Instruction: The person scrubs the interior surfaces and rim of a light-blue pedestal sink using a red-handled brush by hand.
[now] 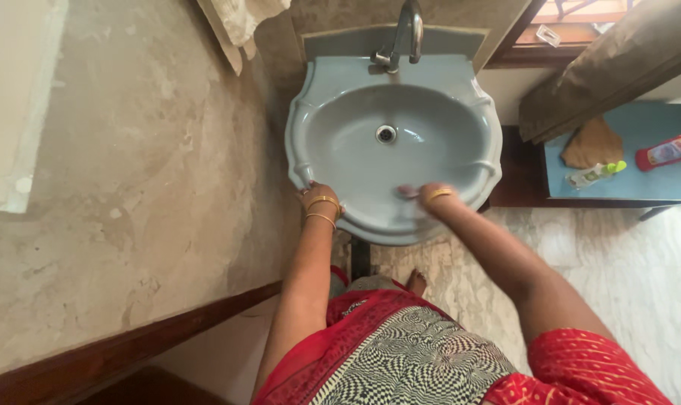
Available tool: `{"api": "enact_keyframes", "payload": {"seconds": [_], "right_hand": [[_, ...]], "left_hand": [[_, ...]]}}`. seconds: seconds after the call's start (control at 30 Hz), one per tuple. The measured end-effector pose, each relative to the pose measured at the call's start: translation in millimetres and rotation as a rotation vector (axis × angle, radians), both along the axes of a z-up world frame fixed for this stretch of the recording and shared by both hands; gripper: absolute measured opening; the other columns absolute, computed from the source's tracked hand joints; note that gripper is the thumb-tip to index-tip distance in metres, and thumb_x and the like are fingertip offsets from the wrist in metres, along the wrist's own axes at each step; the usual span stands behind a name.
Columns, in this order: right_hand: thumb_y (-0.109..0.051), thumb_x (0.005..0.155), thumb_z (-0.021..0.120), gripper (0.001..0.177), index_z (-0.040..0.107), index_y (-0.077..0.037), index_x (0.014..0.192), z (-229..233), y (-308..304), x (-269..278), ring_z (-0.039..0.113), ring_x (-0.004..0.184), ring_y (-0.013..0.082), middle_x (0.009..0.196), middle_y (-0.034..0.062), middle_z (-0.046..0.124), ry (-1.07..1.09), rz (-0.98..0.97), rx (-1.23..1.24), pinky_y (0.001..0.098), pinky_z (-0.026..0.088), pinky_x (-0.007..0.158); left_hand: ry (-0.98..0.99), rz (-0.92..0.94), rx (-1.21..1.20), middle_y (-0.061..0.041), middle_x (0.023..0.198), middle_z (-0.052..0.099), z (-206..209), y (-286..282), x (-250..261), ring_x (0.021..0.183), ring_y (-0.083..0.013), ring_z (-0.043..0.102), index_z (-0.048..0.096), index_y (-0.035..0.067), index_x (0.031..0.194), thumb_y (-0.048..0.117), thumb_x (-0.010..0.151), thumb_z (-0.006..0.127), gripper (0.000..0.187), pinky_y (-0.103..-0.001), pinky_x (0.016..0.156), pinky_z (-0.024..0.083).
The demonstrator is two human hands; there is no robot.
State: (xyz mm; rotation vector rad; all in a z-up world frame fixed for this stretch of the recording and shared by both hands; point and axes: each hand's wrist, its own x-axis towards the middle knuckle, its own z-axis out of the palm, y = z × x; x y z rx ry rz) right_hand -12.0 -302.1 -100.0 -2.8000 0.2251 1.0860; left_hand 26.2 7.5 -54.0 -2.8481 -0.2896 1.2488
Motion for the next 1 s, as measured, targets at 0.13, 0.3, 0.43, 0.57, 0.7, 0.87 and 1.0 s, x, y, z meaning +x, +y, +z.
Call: {"api": "enact_keyframes", "payload": {"seconds": [0.13, 0.3, 0.43, 0.57, 0.7, 0.87, 1.0], "right_hand": [[-0.022, 0.098, 0.044, 0.049, 0.06, -0.011, 0.142, 6.0, -45.3, 5.8, 0.072, 0.118, 0.0294, 0.13, 0.0131, 0.072, -0.13, 0.133, -0.269, 0.0448, 0.061, 0.093], [-0.02, 0.097, 0.051, 0.048, 0.059, -0.027, 0.143, -22.4, 53.5, -8.9, 0.062, 0.125, 0.035, 0.138, 0.0171, 0.062, -0.043, 0.162, 0.168, 0.0471, 0.048, 0.106], [-0.029, 0.098, 0.055, 0.042, 0.058, -0.023, 0.14, -11.2, 83.8, -13.1, 0.063, 0.119, 0.037, 0.13, 0.0174, 0.067, -0.068, 0.167, 0.274, 0.0488, 0.049, 0.102], [-0.061, 0.11, 0.039, 0.064, 0.075, -0.009, 0.122, 12.4, -5.7, -0.4, 0.063, 0.12, 0.0361, 0.126, 0.0197, 0.068, -0.027, -0.116, -0.044, 0.0472, 0.05, 0.1], [-0.017, 0.097, 0.055, 0.037, 0.073, -0.01, 0.129, 8.5, -38.1, 9.3, 0.073, 0.119, 0.0306, 0.127, 0.0135, 0.075, -0.116, 0.06, -0.246, 0.0434, 0.06, 0.095], [-0.029, 0.103, 0.052, 0.04, 0.066, -0.015, 0.138, -14.6, 77.3, -13.2, 0.069, 0.115, 0.037, 0.127, 0.0182, 0.072, -0.002, 0.168, 0.158, 0.0466, 0.053, 0.1], [-0.032, 0.096, 0.055, 0.045, 0.06, -0.023, 0.14, -4.8, 58.2, -7.7, 0.064, 0.114, 0.0377, 0.127, 0.0147, 0.068, -0.048, 0.219, 0.285, 0.0487, 0.051, 0.098]], "left_hand": [[-0.091, 0.07, -0.066, -0.02, 0.155, 0.05, -10.6, 5.0, -5.3, 0.152, -0.0354, 0.034, 0.004, -0.011, 0.161, 0.055, 0.069, 0.091, 0.144, -0.041, 0.124, 0.025], [0.025, -0.076, 0.017, -0.018, 0.144, 0.065, -2.0, 1.4, -0.6, 0.14, -0.0272, 0.053, 0.006, -0.015, 0.164, 0.057, 0.075, 0.085, 0.139, -0.039, 0.124, 0.028], [-0.02, -0.171, 0.033, -0.017, 0.163, 0.038, 19.5, -2.5, -3.7, 0.138, -0.0245, 0.054, 0.038, 0.001, 0.155, 0.058, 0.076, 0.085, 0.108, -0.045, 0.119, 0.033], [-0.061, -0.179, 0.013, -0.019, 0.164, 0.036, 31.9, -0.4, -5.4, 0.135, -0.0263, 0.058, 0.05, 0.004, 0.15, 0.059, 0.075, 0.085, 0.099, -0.045, 0.114, 0.038], [-0.031, -0.145, 0.031, -0.019, 0.149, 0.055, 36.7, -1.8, -6.7, 0.131, -0.0258, 0.06, 0.03, -0.009, 0.156, 0.063, 0.075, 0.084, 0.121, -0.041, 0.114, 0.037], [0.002, -0.124, 0.016, -0.016, 0.139, 0.067, 31.3, -0.8, -5.4, 0.126, -0.0206, 0.065, 0.023, -0.017, 0.156, 0.061, 0.073, 0.086, 0.13, -0.037, 0.114, 0.039], [0.058, -0.153, 0.029, -0.016, 0.143, 0.062, 21.0, -0.9, 4.5, 0.127, -0.0183, 0.063, 0.016, -0.017, 0.158, 0.061, 0.074, 0.085, 0.134, -0.039, 0.115, 0.036]]}}
